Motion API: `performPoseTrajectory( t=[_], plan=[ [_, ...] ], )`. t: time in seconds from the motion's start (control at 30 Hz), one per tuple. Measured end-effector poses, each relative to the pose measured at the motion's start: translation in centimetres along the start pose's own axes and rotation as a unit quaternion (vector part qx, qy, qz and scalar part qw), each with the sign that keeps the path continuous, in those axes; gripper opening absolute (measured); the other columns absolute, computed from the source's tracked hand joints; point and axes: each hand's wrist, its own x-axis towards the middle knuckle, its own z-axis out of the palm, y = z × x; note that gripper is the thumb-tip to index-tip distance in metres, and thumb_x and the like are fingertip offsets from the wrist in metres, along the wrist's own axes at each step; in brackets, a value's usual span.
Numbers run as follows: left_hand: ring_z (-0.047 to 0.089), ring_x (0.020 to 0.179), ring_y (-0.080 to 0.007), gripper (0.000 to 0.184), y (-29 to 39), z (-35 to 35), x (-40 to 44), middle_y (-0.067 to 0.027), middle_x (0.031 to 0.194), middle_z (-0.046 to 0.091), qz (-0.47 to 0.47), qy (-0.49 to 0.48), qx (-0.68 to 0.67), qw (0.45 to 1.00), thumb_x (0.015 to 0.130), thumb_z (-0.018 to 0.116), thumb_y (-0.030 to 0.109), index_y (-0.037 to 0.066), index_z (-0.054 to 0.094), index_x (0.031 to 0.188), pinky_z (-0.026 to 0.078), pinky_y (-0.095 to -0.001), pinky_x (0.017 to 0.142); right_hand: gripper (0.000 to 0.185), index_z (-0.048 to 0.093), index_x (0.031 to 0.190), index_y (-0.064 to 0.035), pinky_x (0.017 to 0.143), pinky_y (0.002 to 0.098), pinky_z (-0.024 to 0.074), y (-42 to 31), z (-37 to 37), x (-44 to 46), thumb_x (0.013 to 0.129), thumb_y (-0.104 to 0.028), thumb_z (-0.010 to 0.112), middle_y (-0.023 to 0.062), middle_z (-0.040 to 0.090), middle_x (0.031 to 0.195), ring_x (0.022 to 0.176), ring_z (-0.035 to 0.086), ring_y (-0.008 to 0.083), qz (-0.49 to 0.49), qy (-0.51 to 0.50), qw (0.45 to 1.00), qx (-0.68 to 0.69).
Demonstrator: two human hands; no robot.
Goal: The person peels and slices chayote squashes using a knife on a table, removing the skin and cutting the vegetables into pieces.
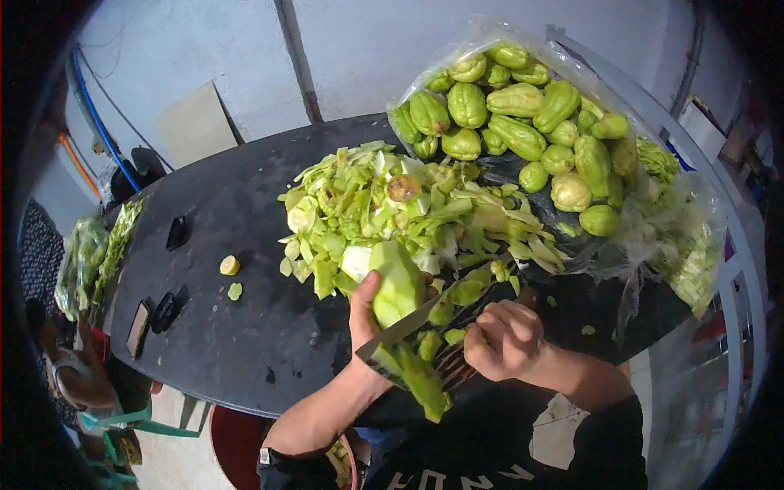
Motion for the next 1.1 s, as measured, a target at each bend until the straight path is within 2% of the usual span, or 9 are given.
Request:
performPoseTrajectory(
  t=[0.23,0.3,0.57,0.67,0.77,0.83,0.93,1.0,1.1],
  plan=[
    [0.061,0.111,-0.0305,0.067,-0.5,-0.1,-0.3,-0.0183,0.122,0.061,0.036,-0.018,0.056,0.998,0.088,0.058,0.053,0.011,0.049,0.138,0.051,-0.0446,0.096,0.018,0.050,0.082,-0.0061,0.045,0.0289,0.0457,-0.2,-0.1,-0.1,0.070,-0.007,0.063,0.0025,0.046,0.065,0.053,0.053,0.0162,0.011,-0.009,1.000,0.010],
    [0.058,0.115,-0.0324,0.072,-0.6,0.3,-0.8,-0.0194,0.126,0.058,0.025,0.017,0.040,0.999,0.085,0.058,0.055,0.012,0.046,0.141,0.048,-0.0468,0.098,0.019,0.050,0.082,-0.0053,0.046,0.0307,0.0474,0.6,-0.1,-0.2,0.069,-0.007,0.064,0.0041,0.048,0.066,0.054,0.055,0.0187,0.063,-0.039,0.994,0.083],
    [0.059,0.112,-0.0324,0.075,-0.4,-0.1,-0.8,-0.0154,0.125,0.059,0.061,-0.017,0.132,0.989,0.082,0.057,0.057,0.011,0.047,0.141,0.049,-0.0482,0.096,0.020,0.050,0.081,-0.0050,0.045,0.0345,0.0475,0.6,-0.1,-0.6,0.069,-0.004,0.066,0.0075,0.051,0.067,0.054,0.057,0.0235,0.090,-0.034,0.990,0.099],
    [0.060,0.110,-0.0292,0.080,-0.5,-0.5,-0.7,-0.0144,0.123,0.060,0.050,-0.041,0.152,0.986,0.080,0.057,0.058,0.011,0.044,0.143,0.052,-0.0456,0.090,0.033,0.048,0.083,-0.0068,0.048,0.0399,0.0478,1.7,0.7,-1.4,0.061,-0.005,0.073,0.0084,0.053,0.068,0.056,0.059,0.0299,0.191,-0.059,0.973,0.111],
    [0.062,0.107,-0.0293,0.064,-0.9,-0.7,-0.5,-0.0148,0.119,0.061,0.043,-0.080,0.069,0.994,0.086,0.059,0.046,0.005,0.048,0.134,0.053,-0.0455,0.091,0.031,0.049,0.082,-0.0064,0.047,0.0391,0.0480,1.5,-0.4,-0.8,0.061,-0.007,0.072,0.0082,0.052,0.067,0.055,0.058,0.0291,0.148,-0.052,0.979,0.127],
    [0.062,0.107,-0.0294,0.066,-0.7,-0.1,-0.8,-0.0154,0.118,0.062,0.052,-0.064,0.065,0.994,0.085,0.058,0.047,0.004,0.048,0.134,0.053,-0.0447,0.091,0.020,0.050,0.078,-0.0053,0.046,0.0362,0.0478,0.9,-1.4,0.0,0.066,-0.006,0.066,0.0077,0.050,0.065,0.054,0.057,0.0249,0.091,-0.057,0.984,0.141],
    [0.061,0.107,-0.0325,0.084,-0.3,-1.7,0.1,-0.0152,0.124,0.058,0.019,-0.087,0.095,0.992,0.081,0.059,0.054,0.009,0.037,0.148,0.050,-0.0466,0.094,0.017,0.051,0.078,-0.0052,0.045,0.0354,0.0476,0.0,-1.1,0.2,0.068,-0.005,0.065,0.0071,0.049,0.064,0.053,0.058,0.0237,0.079,0.005,0.989,0.127],
    [0.061,0.106,-0.0316,0.084,-0.6,-0.7,-0.5,-0.0149,0.124,0.058,0.030,-0.081,0.096,0.992,0.081,0.060,0.054,0.009,0.037,0.148,0.051,-0.0458,0.093,0.020,0.050,0.077,-0.0057,0.046,0.0361,0.0482,0.9,-0.9,-0.3,0.069,-0.006,0.067,0.0067,0.051,0.065,0.054,0.059,0.0250,0.105,-0.066,0.981,0.147],
    [0.061,0.107,-0.0298,0.083,-0.7,-0.1,-0.6,-0.0143,0.124,0.058,0.041,-0.071,0.107,0.991,0.081,0.059,0.054,0.008,0.039,0.147,0.052,-0.0436,0.092,0.028,0.048,0.081,-0.0081,0.047,0.0380,0.0501,1.6,0.3,-0.8,0.066,-0.007,0.071,0.0066,0.054,0.067,0.057,0.061,0.0278,0.193,-0.081,0.973,0.095]
  ],
)
